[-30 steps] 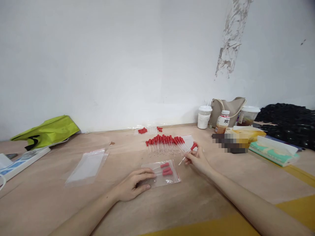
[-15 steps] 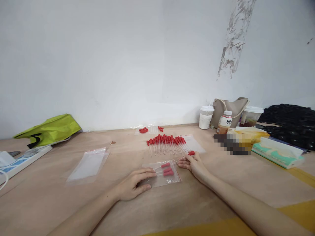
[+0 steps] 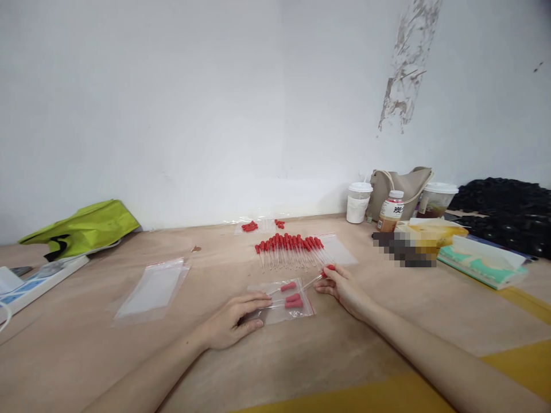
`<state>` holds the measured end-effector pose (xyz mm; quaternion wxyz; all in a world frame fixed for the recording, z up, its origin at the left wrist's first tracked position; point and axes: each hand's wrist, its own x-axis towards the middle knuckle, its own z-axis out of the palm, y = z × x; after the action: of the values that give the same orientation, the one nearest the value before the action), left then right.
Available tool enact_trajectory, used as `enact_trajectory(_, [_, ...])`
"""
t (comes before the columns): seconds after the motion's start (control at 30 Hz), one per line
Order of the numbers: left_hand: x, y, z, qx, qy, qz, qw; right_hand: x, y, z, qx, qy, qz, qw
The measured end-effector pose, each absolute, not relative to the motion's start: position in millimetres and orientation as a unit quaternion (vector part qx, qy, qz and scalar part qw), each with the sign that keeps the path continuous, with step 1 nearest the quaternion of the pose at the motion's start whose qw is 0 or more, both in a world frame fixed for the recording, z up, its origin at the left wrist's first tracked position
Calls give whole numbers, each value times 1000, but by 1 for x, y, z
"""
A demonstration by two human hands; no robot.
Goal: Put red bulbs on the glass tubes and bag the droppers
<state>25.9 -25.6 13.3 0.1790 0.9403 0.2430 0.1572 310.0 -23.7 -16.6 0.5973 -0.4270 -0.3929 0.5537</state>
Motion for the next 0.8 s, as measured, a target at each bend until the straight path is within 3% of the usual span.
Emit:
enact_trajectory(0.37, [26, -26, 15, 938, 250, 150, 186, 317, -22, -22, -509, -561, 442, 481])
enact_trajectory(0.53, [26, -27, 14, 941, 239, 154, 184, 306, -20, -25, -508, -649, 312, 474])
enact_trajectory(0.8, [26, -26, 13, 948, 225, 149, 167, 299, -19, -26, -540, -686, 237, 427])
